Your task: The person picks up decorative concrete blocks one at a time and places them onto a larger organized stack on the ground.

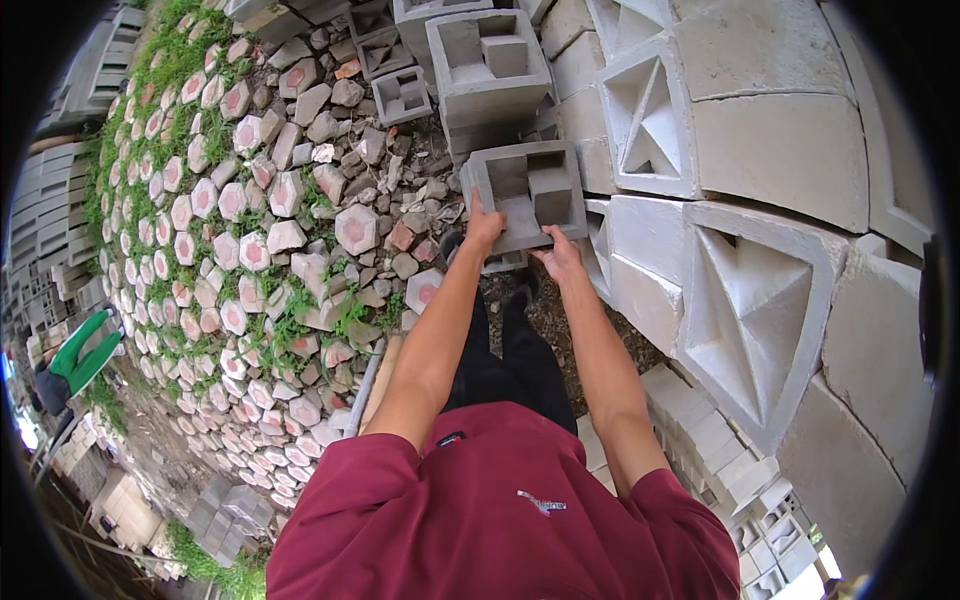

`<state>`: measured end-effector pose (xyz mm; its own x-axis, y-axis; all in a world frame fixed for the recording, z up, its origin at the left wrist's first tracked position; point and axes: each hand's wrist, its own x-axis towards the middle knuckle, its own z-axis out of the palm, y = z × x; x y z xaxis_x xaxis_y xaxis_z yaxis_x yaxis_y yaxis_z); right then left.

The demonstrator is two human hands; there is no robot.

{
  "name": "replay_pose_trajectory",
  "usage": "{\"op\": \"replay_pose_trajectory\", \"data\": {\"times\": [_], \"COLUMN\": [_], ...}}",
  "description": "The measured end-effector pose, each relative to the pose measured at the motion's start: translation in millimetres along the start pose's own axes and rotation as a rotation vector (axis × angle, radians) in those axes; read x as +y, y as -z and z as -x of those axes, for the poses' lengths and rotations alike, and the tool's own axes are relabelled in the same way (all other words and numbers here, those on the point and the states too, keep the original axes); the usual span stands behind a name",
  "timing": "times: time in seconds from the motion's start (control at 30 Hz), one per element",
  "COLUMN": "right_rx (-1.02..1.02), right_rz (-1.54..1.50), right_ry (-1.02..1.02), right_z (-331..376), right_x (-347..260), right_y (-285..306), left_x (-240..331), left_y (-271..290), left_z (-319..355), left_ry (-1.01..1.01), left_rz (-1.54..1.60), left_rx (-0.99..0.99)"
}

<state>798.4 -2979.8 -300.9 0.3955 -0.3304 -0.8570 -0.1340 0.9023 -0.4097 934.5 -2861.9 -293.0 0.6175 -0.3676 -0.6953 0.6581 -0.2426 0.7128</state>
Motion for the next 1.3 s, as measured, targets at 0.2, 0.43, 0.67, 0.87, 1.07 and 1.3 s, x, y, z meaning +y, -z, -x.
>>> {"op": "replay_pose_trajectory", "data": {"times": [0.2, 0.43, 0.67, 0.87, 1.07, 1.3], "right_rx": [-0.026, -0.054, -0.035, -0.041, -0.032, -0.052], "right_rz": [-0.037, -0.018, 0.004, -0.004, 0.007, 0.056], "right_ry": [-0.014, -0.077, -0.055, -0.062, -0.063, -0.078], "right_z": [-6.2, -11.6, -7.2, -4.5, -4.7, -6.0], "right_x": [-2.4, 0.3, -2.6, 2.7, 1.3, 0.8], "right_y": [-1.4, 1.4, 2.7, 2.5, 5.0, 6.6], "left_x": [9.9, 5.2, -16.2, -45.7, -38.8, -36.6], "left_y": [-3.6, -1.4, -4.2, -1.3, -2.2, -1.0], "left_z": [-0.9, -3.6, -12.1, -27.8, -23.3, -21.7], "left_ry": [0.088, 0.068, 0.034, -0.053, -0.025, -0.075], "left_rz": [0.059, -0.069, 0.053, -0.039, 0.014, -0.037], "left_rx": [0.017, 0.058, 0.035, 0.088, 0.051, 0.088]}}
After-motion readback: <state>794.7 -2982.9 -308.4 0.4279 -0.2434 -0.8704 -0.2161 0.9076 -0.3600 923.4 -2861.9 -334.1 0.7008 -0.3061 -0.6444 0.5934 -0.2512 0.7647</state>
